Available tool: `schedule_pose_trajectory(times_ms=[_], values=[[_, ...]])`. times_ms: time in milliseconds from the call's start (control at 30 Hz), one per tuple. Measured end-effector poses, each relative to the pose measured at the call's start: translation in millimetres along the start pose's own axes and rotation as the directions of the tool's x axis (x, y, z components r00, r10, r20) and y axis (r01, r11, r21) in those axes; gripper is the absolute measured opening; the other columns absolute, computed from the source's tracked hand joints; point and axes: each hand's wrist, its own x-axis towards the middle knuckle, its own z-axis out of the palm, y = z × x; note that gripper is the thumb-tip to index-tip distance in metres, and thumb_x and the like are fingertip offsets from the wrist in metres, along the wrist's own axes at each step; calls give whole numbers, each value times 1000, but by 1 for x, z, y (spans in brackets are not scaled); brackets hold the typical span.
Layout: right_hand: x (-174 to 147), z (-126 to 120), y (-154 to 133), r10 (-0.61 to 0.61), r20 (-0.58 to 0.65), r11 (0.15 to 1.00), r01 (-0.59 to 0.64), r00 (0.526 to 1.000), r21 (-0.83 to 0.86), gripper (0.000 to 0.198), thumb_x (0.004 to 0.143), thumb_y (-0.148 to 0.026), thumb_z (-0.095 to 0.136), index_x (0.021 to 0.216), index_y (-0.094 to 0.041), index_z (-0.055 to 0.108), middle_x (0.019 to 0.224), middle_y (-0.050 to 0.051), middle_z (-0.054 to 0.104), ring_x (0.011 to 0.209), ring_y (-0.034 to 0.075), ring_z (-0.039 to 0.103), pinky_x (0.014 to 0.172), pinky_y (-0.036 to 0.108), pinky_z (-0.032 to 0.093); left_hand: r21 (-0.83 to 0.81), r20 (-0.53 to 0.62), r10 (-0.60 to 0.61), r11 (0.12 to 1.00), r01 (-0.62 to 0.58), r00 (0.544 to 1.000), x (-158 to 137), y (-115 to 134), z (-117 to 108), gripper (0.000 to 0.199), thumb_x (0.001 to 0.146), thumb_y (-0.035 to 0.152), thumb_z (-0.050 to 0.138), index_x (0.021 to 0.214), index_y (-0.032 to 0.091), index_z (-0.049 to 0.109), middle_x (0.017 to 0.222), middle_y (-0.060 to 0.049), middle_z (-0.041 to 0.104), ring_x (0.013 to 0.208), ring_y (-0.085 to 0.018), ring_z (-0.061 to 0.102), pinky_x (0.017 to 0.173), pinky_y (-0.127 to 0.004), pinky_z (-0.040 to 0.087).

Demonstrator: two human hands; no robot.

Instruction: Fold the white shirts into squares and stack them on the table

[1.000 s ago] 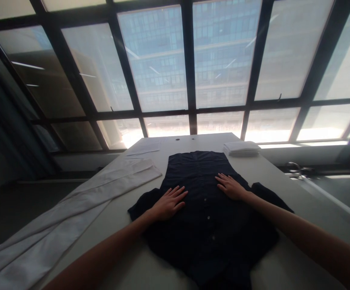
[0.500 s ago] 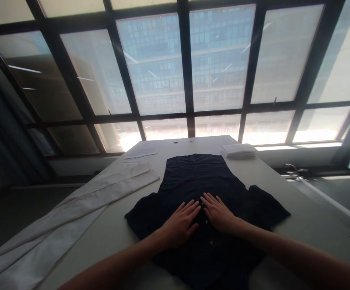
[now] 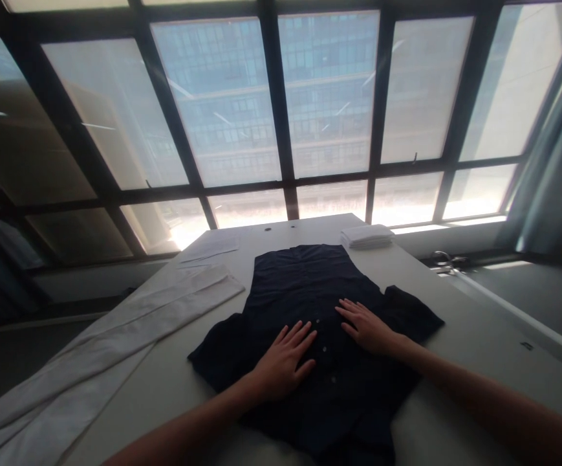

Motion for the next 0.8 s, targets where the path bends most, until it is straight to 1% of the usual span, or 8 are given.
schedule_pose_trajectory(times_ms=[100,200,267,400,467,567,633,800], values=[[3,-11,7,-7,-66,993,15,998,120,53,95,-39,50,144,-20,53,156,7,40,144,25,36,119,41,27,-1,2,-3,1000,3,1000,1,-1,0,62,102,59,31,158,36,19,165,0,13,153,-26,10,123,-51,10],[7,-35,31,131,-211,961,-71,969,267,49,94,-38,50,138,-18,59,143,9,57,132,26,52,112,38,39,2,20,-11,1000,11,1000,3,-3,1,63,102,61,30,158,35,19,165,0,11,153,-26,9,123,-51,10],[3,-55,57,296,-303,931,-203,906,303,46,93,-33,48,133,-15,63,134,11,64,124,26,59,105,37,45,9,21,-5,1000,5,1000,4,-5,2,63,102,61,30,158,35,20,165,0,10,153,-27,9,123,-51,9],[-20,-84,115,561,-406,827,-506,721,244,44,88,-26,52,125,-9,67,121,17,70,112,27,66,97,34,49,12,5,16,1000,-16,1000,5,-9,4,62,102,60,30,158,36,18,165,2,12,153,-26,10,123,-50,8],[-33,-90,137,645,-362,758,-624,673,191,39,87,-28,55,117,-10,72,113,18,73,106,29,69,92,34,50,9,9,15,1000,-16,1000,6,-10,5,62,102,60,29,158,37,18,165,2,11,153,-26,10,123,-50,8],[-44,-94,151,686,-257,723,-675,680,144,31,87,-34,58,95,-12,78,97,16,76,94,29,71,83,33,51,9,13,11,1000,-11,1000,7,-12,6,62,102,61,29,158,36,19,165,2,11,153,-26,10,123,-50,8],[-46,-96,152,702,-181,712,-679,689,179,33,88,-41,59,83,-14,77,84,13,75,81,25,71,73,30,51,11,6,15,1000,-15,1000,8,-13,7,62,102,61,29,158,36,20,165,2,12,153,-26,10,123,-50,8],[-52,-102,140,761,27,603,-722,648,339,46,84,-60,64,75,-14,68,57,2,58,49,12,52,46,23,37,32,-8,21,999,-21,1000,10,-14,9,62,102,61,29,158,35,22,165,1,13,152,-26,12,123,-50,10]])
